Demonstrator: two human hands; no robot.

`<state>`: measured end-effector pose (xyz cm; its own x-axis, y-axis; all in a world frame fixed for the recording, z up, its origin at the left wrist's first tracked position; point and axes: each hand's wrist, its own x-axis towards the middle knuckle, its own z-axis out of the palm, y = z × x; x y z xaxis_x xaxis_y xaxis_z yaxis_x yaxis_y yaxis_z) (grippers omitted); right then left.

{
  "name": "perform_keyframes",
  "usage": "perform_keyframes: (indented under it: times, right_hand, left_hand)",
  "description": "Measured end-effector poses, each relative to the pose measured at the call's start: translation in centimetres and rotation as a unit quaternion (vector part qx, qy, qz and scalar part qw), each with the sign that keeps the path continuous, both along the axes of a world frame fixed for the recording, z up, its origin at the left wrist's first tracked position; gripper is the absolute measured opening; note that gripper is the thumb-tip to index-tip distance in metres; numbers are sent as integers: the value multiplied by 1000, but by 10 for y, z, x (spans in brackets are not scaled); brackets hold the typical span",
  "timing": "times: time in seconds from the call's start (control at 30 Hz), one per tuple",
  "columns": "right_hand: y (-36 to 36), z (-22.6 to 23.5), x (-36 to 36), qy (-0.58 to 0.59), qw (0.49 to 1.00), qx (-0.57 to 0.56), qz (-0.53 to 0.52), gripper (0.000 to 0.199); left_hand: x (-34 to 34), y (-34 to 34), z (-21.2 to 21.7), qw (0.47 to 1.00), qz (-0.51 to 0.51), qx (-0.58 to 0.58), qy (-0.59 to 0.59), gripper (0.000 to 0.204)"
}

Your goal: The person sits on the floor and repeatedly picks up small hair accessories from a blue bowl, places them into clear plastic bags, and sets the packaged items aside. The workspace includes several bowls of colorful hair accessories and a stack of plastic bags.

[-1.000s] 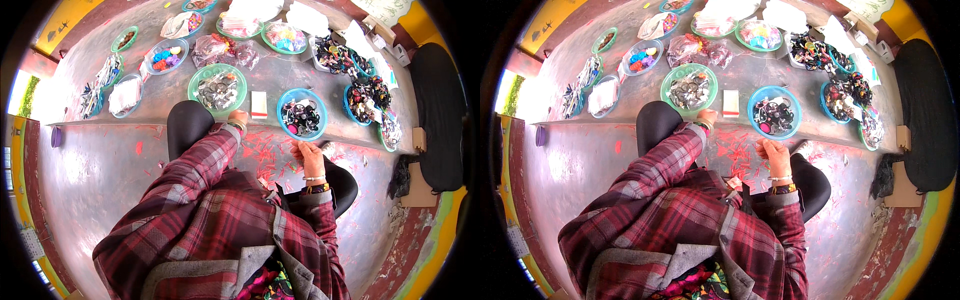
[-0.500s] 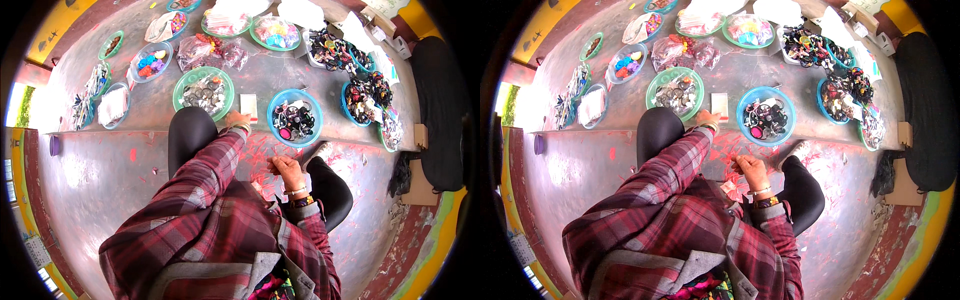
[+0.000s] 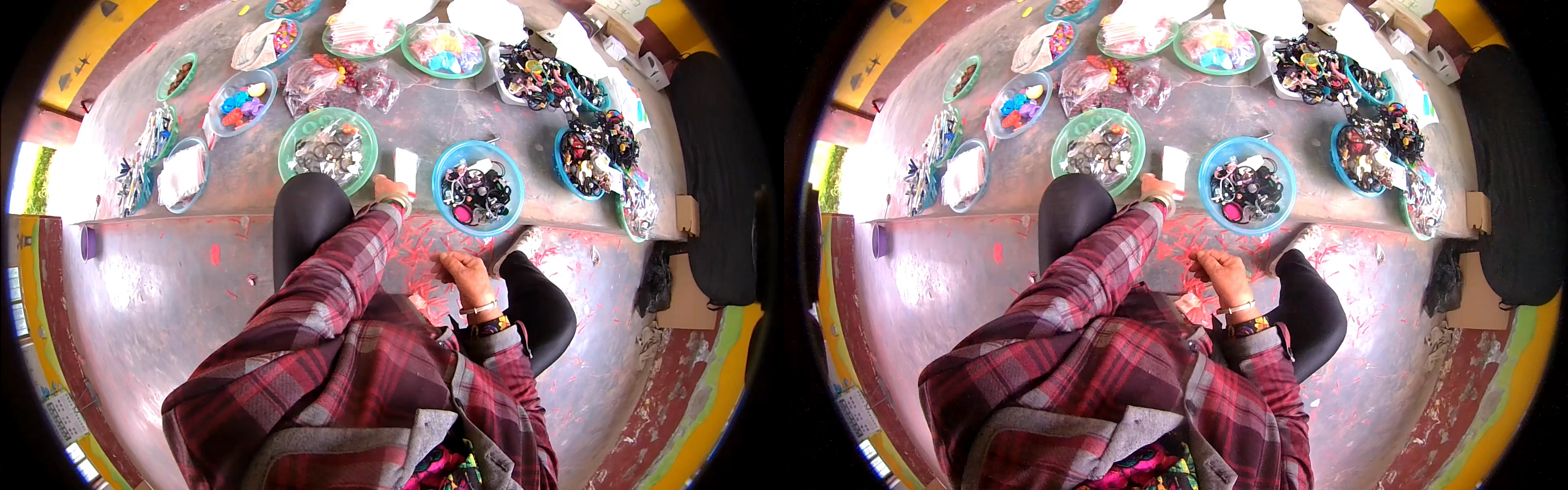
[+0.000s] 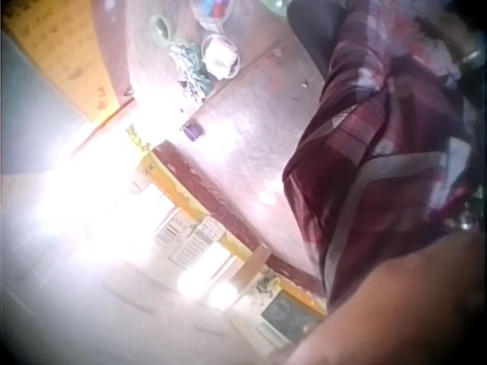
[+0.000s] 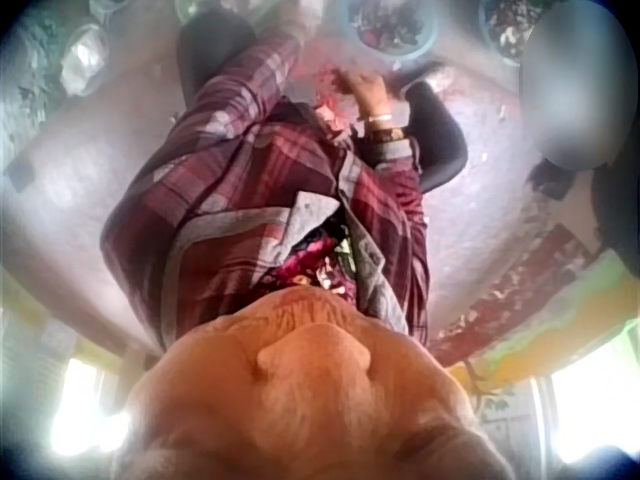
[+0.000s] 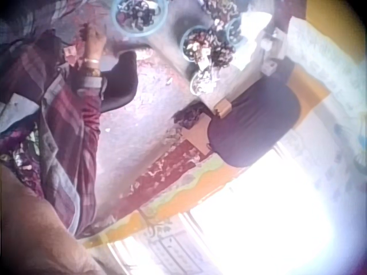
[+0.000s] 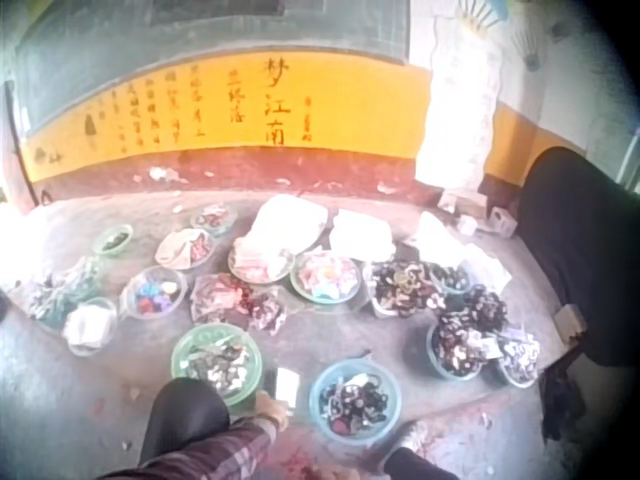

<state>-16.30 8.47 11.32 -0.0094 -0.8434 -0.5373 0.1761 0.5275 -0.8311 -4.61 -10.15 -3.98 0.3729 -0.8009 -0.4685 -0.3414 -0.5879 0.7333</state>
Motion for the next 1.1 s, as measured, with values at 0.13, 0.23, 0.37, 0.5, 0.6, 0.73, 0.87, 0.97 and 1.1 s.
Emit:
perform_keyframes:
  times: [0.13,0.23,0.37,0.5,0.6,0.73,0.87,0.97,1.1]
  right_hand:
    - [-1,-7,5,8,1000,-3,12,24]
    - [-2,-6,1,34,999,-8,-1,23]
    - [-4,-14,-5,41,998,-26,-49,23]
    - [-7,-13,-16,10,982,-39,-186,22]
    - [-3,-5,-12,-20,968,-67,-240,25]
    - [3,-8,4,-26,974,-116,-192,22]
    - [6,-6,15,-38,977,-135,-164,20]
    - [8,2,19,-51,981,-159,-101,21]
    - [9,-13,12,168,973,-127,-97,23]
  left_hand:
    - [23,-16,-44,978,-43,-19,203,21]
    - [15,-6,6,890,3,-54,452,20]
    - [16,12,51,905,-68,-20,420,20]
    - [23,71,124,830,-178,30,527,22]
    - [39,117,152,827,-240,28,507,24]
    - [48,147,127,819,-293,-21,493,27]
    - [50,149,134,804,-296,5,515,26]
    - [52,142,131,791,-284,60,539,23]
    - [51,142,121,777,-300,73,548,22]
